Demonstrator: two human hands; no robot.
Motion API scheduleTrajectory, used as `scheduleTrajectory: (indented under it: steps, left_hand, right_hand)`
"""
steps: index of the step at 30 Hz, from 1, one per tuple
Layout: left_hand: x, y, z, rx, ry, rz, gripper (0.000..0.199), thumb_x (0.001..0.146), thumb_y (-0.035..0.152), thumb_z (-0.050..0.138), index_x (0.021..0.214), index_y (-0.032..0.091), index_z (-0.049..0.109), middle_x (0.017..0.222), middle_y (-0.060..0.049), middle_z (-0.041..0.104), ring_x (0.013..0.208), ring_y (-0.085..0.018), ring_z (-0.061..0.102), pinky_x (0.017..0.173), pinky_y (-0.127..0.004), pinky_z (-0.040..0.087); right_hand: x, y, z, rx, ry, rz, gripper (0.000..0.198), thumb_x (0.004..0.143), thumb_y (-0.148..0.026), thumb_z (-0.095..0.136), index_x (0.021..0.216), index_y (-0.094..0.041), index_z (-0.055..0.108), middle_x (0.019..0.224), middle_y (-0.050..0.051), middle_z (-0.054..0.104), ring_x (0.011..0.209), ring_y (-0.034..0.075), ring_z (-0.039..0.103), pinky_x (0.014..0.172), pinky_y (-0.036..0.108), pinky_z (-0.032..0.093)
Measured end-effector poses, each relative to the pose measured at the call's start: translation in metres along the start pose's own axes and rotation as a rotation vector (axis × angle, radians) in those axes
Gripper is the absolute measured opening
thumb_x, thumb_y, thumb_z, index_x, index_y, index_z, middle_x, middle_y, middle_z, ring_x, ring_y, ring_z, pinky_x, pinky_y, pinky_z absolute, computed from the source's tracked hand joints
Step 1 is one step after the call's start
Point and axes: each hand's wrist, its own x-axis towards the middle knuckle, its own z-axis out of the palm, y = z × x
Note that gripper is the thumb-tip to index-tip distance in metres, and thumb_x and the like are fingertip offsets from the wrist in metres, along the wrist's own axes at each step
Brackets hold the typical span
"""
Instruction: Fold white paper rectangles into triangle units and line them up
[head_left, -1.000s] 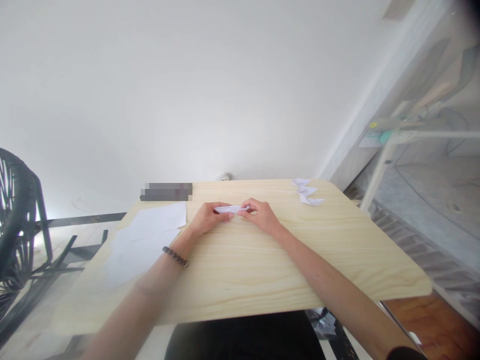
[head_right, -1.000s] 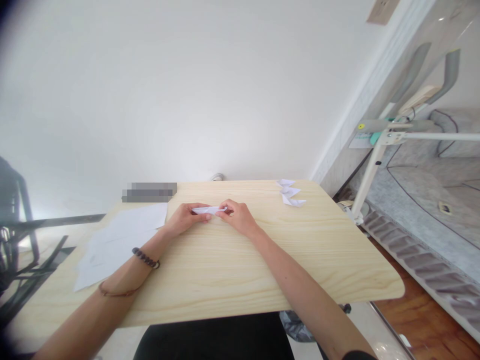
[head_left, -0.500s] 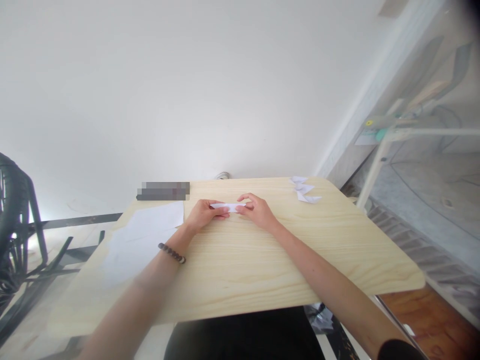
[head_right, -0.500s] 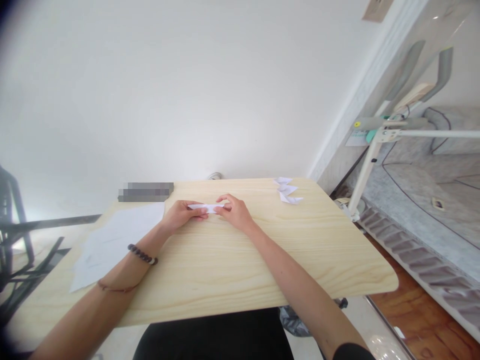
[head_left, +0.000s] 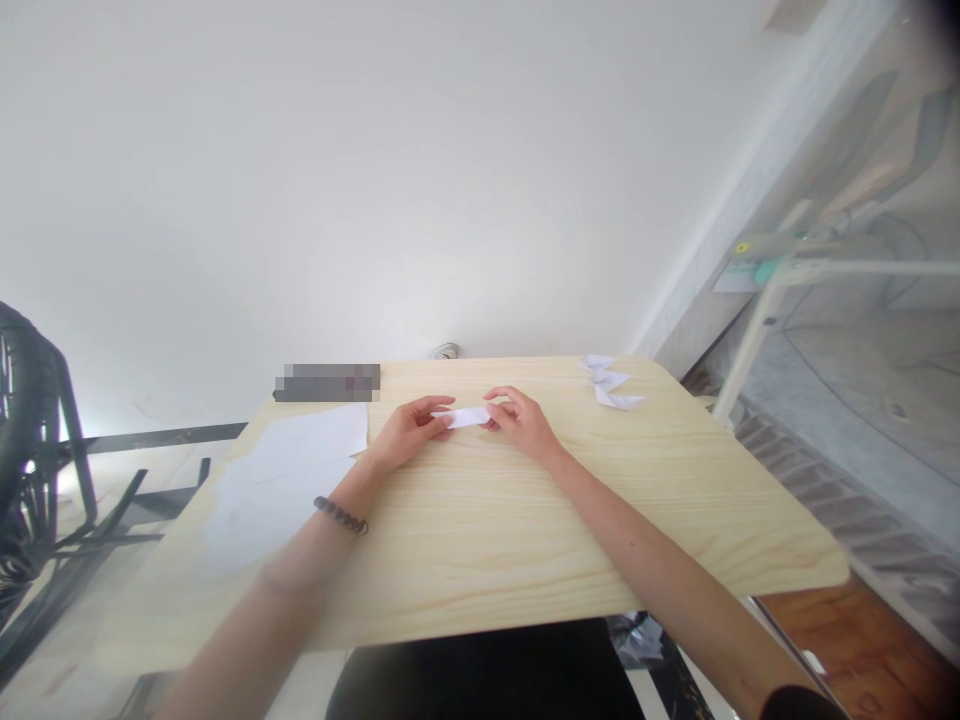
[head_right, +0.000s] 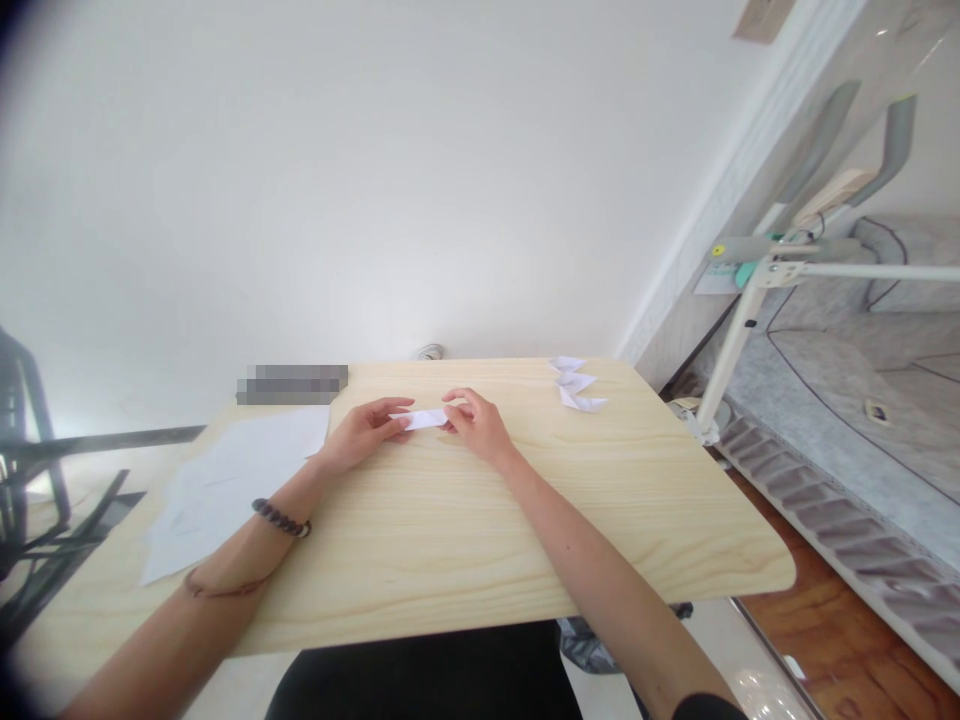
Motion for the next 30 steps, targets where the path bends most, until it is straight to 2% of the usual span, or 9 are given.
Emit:
scheduleTrajectory:
  steps: [3, 5, 8, 13, 18, 30]
  left_hand:
    - [-0.003, 0.002, 0.005, 0.228, 0.086, 0.191, 0.034, 0.072, 0.036, 0.057, 0.102, 0.02, 0.058, 0.107, -0.008, 0.055, 0.091, -0.019, 0.056, 0.069, -0.028, 0.05]
    - [-0.003, 0.005, 0.006, 0.328, 0.085, 0.299, 0.029, 0.073, 0.033, 0.057, 0.099, 0.021, 0.06, 0.107, -0.008, 0.053, 0.093, -0.018, 0.054, 0.073, -0.028, 0.049]
    - [-0.003, 0.006, 0.006, 0.418, 0.098, 0.377, 0.025, 0.074, 0.028, 0.055, 0.097, 0.021, 0.06, 0.103, -0.007, 0.055, 0.09, -0.017, 0.054, 0.075, -0.028, 0.047]
    - [-0.002, 0.005, 0.005, 0.493, 0.118, 0.425, 0.022, 0.077, 0.027, 0.052, 0.096, 0.02, 0.061, 0.102, -0.008, 0.056, 0.085, -0.016, 0.055, 0.075, -0.028, 0.047]
    - [-0.002, 0.004, 0.005, 0.512, 0.144, 0.477, 0.021, 0.078, 0.027, 0.053, 0.095, 0.02, 0.062, 0.097, -0.007, 0.06, 0.09, -0.017, 0.056, 0.08, -0.03, 0.045]
    - [-0.001, 0.001, 0.006, 0.487, 0.118, 0.441, 0.02, 0.078, 0.027, 0.052, 0.094, 0.019, 0.062, 0.098, -0.006, 0.059, 0.078, -0.013, 0.057, 0.071, -0.026, 0.048]
  right_hand:
    - [-0.001, 0.0, 0.0, 0.008, -0.001, -0.012, 0.022, 0.079, -0.034, 0.046, 0.095, -0.019, 0.05, 0.07, 0.003, 0.065, 0.063, 0.013, 0.063, 0.064, 0.026, 0.051]
    - [-0.001, 0.001, 0.001, 0.005, -0.004, -0.015, 0.022, 0.079, -0.034, 0.046, 0.094, -0.019, 0.05, 0.07, 0.002, 0.065, 0.064, 0.013, 0.063, 0.064, 0.026, 0.051]
    - [-0.001, 0.003, 0.001, 0.002, 0.001, -0.008, 0.022, 0.079, -0.035, 0.046, 0.093, -0.019, 0.051, 0.07, 0.002, 0.065, 0.063, 0.013, 0.063, 0.063, 0.026, 0.051]
    - [0.0, 0.004, 0.001, 0.018, 0.004, -0.009, 0.023, 0.079, -0.035, 0.046, 0.093, -0.019, 0.051, 0.07, 0.002, 0.064, 0.062, 0.013, 0.063, 0.062, 0.025, 0.051]
    - [0.0, 0.004, 0.003, 0.04, -0.004, -0.009, 0.025, 0.079, -0.035, 0.046, 0.096, -0.018, 0.051, 0.073, 0.002, 0.064, 0.067, 0.013, 0.063, 0.064, 0.025, 0.051]
    - [0.001, 0.01, 0.005, 0.065, -0.001, 0.009, 0.024, 0.079, -0.036, 0.045, 0.095, -0.019, 0.053, 0.077, 0.004, 0.064, 0.069, 0.014, 0.064, 0.065, 0.027, 0.051]
